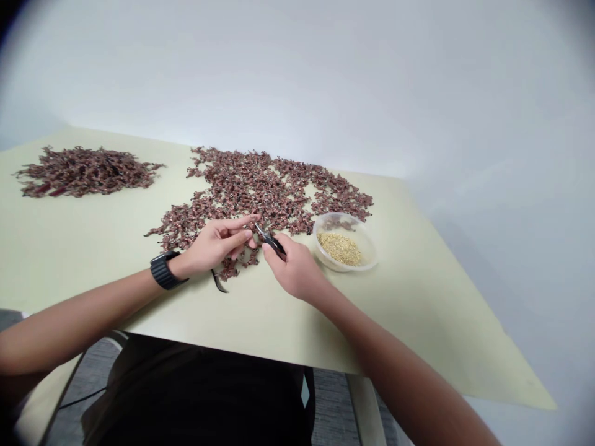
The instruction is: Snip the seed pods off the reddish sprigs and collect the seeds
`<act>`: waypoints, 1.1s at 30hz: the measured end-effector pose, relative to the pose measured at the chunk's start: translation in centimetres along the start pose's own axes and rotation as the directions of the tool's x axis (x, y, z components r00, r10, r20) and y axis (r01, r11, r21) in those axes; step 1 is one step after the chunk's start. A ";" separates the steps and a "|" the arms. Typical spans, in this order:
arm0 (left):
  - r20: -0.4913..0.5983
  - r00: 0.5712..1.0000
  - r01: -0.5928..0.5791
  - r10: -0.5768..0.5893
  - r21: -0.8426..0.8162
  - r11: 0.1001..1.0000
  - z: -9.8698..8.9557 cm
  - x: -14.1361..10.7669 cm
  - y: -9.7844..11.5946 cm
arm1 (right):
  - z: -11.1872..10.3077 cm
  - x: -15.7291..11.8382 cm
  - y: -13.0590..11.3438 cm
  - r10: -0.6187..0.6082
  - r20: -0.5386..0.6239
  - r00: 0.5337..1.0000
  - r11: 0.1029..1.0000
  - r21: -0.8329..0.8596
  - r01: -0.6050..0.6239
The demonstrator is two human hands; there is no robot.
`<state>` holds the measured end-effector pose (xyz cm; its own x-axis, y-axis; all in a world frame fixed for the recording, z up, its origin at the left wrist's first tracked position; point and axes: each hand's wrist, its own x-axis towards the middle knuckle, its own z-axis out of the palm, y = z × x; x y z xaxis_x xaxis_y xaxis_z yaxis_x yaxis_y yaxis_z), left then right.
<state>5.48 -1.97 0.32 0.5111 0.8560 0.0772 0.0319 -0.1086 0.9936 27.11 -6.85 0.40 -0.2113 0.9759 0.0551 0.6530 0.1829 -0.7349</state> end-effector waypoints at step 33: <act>0.228 0.973 0.135 -0.036 -0.436 0.889 -1.0 1.0 -1.1 | -0.8 -0.1 0.6 -0.302 -0.093 0.949 0.928 -0.257 0.270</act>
<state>5.15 -0.49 -0.64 0.6918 0.7218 0.0202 -0.2774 0.2398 0.9304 28.04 -6.73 0.49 -0.3301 0.8817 0.3371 0.7360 0.4640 -0.4930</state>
